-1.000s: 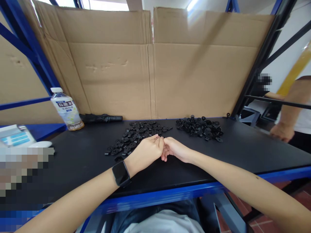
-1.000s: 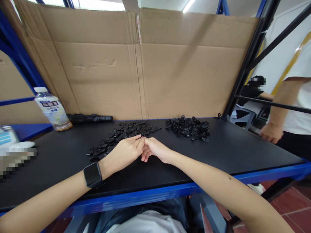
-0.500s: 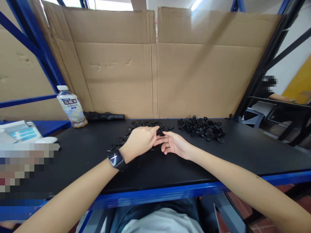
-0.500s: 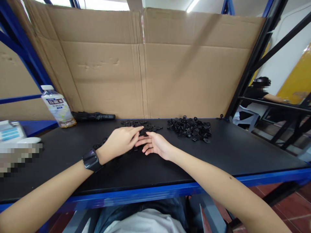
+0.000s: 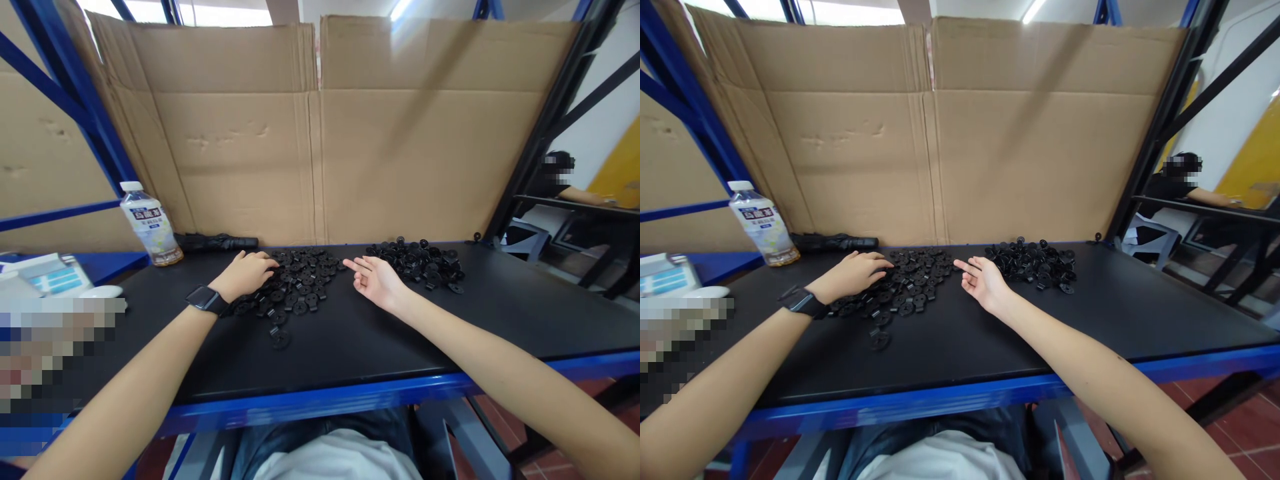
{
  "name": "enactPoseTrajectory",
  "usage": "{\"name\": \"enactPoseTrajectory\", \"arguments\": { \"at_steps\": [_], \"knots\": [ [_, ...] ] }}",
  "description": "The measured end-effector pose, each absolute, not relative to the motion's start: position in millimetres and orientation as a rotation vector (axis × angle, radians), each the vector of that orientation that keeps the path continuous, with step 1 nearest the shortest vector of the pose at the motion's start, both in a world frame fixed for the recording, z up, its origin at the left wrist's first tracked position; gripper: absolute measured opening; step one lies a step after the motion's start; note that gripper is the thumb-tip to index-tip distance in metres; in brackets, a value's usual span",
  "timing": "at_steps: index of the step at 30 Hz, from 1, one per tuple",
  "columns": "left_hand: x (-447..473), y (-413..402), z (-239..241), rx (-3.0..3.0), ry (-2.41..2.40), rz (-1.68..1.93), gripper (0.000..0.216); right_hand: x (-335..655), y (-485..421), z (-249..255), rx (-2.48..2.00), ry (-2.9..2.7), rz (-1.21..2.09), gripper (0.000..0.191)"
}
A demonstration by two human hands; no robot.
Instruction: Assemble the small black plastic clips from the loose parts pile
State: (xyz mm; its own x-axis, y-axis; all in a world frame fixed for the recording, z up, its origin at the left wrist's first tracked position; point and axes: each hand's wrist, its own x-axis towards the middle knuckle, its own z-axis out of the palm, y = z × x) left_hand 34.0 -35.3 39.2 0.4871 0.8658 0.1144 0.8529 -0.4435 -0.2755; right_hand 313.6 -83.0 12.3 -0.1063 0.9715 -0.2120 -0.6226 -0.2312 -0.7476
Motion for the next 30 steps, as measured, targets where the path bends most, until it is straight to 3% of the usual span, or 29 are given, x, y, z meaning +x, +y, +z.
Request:
{"name": "enactPoseTrajectory", "arguments": {
  "at_steps": [8,15,24,30],
  "knots": [
    [37.9,-34.3,38.1,-2.509,-1.452,-0.005,0.033,311.6,-80.7,5.6,-0.875,-0.718,1.678,0.020],
    [42.6,-37.8,42.7,-2.456,-1.389,-0.158,0.013,308.5,-85.2,8.3,-0.907,-0.769,1.685,0.017],
    [87.4,-81.7,48.5,-2.624,-1.184,-0.762,0.013,289.7,-104.4,9.0,-0.923,-1.494,1.564,0.022],
    [112.5,-107.5,41.7,-2.694,-1.015,-0.790,0.010,279.3,-114.1,7.4,-0.767,-1.552,1.620,0.026]
  ]
}}
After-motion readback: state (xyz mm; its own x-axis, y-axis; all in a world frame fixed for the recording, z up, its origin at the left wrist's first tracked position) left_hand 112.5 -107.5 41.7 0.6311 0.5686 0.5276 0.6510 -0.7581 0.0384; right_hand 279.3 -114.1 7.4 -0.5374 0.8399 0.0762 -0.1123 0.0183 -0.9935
